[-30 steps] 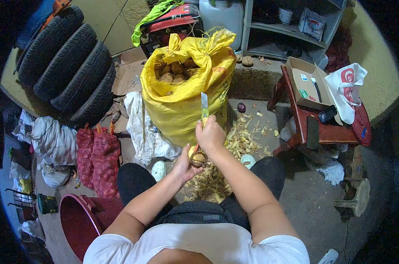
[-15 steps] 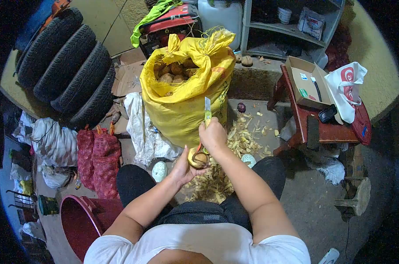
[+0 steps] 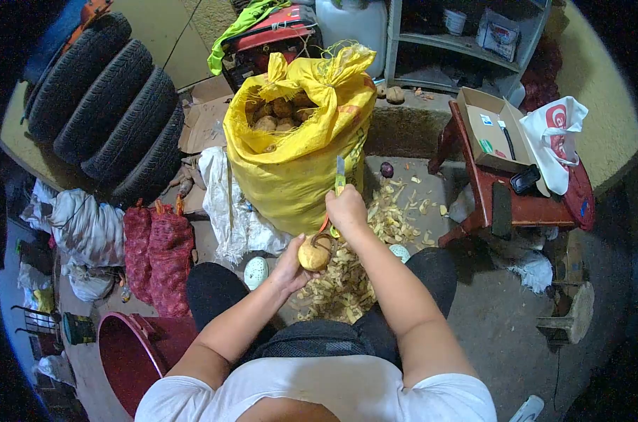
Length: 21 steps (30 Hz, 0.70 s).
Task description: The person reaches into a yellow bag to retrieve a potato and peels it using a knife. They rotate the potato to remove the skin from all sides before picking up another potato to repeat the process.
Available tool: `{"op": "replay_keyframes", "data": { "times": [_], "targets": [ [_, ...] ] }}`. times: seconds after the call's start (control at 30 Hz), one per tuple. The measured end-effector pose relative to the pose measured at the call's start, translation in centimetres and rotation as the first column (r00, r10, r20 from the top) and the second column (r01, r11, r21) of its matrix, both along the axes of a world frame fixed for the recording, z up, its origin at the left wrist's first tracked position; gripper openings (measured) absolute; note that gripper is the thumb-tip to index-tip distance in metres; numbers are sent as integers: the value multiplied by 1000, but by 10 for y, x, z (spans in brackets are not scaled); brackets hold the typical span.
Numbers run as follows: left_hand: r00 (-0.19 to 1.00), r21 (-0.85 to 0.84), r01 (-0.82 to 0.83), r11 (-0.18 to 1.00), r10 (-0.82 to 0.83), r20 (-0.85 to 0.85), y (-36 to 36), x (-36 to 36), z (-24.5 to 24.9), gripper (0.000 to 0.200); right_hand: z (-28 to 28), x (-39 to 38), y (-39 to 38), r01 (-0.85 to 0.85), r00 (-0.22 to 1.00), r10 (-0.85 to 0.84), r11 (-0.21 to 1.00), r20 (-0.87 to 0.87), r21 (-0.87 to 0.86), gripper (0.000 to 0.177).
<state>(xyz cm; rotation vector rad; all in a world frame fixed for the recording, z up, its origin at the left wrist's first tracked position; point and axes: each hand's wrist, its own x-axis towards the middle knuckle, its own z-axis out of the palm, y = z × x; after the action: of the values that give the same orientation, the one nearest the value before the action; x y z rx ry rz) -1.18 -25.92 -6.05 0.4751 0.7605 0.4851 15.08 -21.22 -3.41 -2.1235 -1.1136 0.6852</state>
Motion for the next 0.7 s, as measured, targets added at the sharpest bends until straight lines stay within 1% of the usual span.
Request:
{"op": "replay_keyframes", "data": {
  "times": [0.13, 0.2, 0.23, 0.27, 0.3, 0.33, 0.37, 0.4, 0.47, 0.5, 0.53, 0.57, 0.6, 0.63, 0.67, 0.7],
  "targets": [
    [999, 29, 31, 999, -30, -22, 2, -2, 2, 44, 3, 4, 0, -15, 1000, 14, 1000, -26, -26, 37],
    [999, 28, 44, 999, -43, -20, 1, -3, 2, 44, -5, 12, 3, 41, 997, -40, 999, -69, 8, 36],
    [998, 29, 63, 998, -62, -26, 0, -4, 3, 46, -8, 16, 4, 80, 996, -78, 996, -51, 36, 36],
    [996, 29, 82, 996, -81, -33, 0, -5, 5, 49, -11, 21, 5, 81, 995, -79, 996, -53, 37, 36],
    [996, 31, 83, 996, -82, -35, 0, -5, 8, 49, -8, 25, 5, 141, 990, -142, 989, 10, 47, 36],
    [998, 79, 52, 995, -49, -34, 0, -6, 11, 50, -6, 30, 6, 198, 977, -202, 978, 73, 60, 35],
    [999, 128, 19, 992, -15, -32, 0, -7, 13, 52, -9, 38, 8, 242, 966, -248, 966, 75, 86, 35],
    [999, 129, 18, 991, -14, -33, 1, -9, 15, 52, -7, 44, 8, 280, 949, -286, 958, 131, 62, 39],
    [998, 70, 57, 996, -55, -32, 5, -10, 17, 55, -5, 48, 9, 305, 941, -313, 949, 129, 79, 36],
    [999, 21, 51, 998, -51, -2, 10, -12, 2, 58, -11, 46, 12, 300, 942, -308, 951, 133, 81, 36],
    [999, 21, 45, 999, -45, 3, 11, -12, 1, 58, -19, 43, 15, 247, 962, -260, 958, 79, 146, 35],
    [997, -10, 29, 1000, -28, 70, 11, -11, 0, 58, -28, 41, 15, 198, 978, -209, 957, 29, 213, 34],
    [991, -43, 16, 999, -10, 136, 11, -9, -1, 58, -10, 29, 7, 142, 990, -144, 957, -11, 253, 33],
    [996, -85, -38, 996, 45, 78, 8, -3, 5, 58, 10, 16, -2, 104, 993, -117, 953, 26, 283, 33],
    [996, -88, -38, 995, 45, 78, 6, 1, 4, 58, 21, 5, -9, 67, 994, -91, 948, 62, 311, 33],
    [999, -70, -27, 997, 29, 31, 4, 3, 3, 58, 22, -1, -11, 12, 991, -51, 951, 121, 309, 34]
  ]
}}
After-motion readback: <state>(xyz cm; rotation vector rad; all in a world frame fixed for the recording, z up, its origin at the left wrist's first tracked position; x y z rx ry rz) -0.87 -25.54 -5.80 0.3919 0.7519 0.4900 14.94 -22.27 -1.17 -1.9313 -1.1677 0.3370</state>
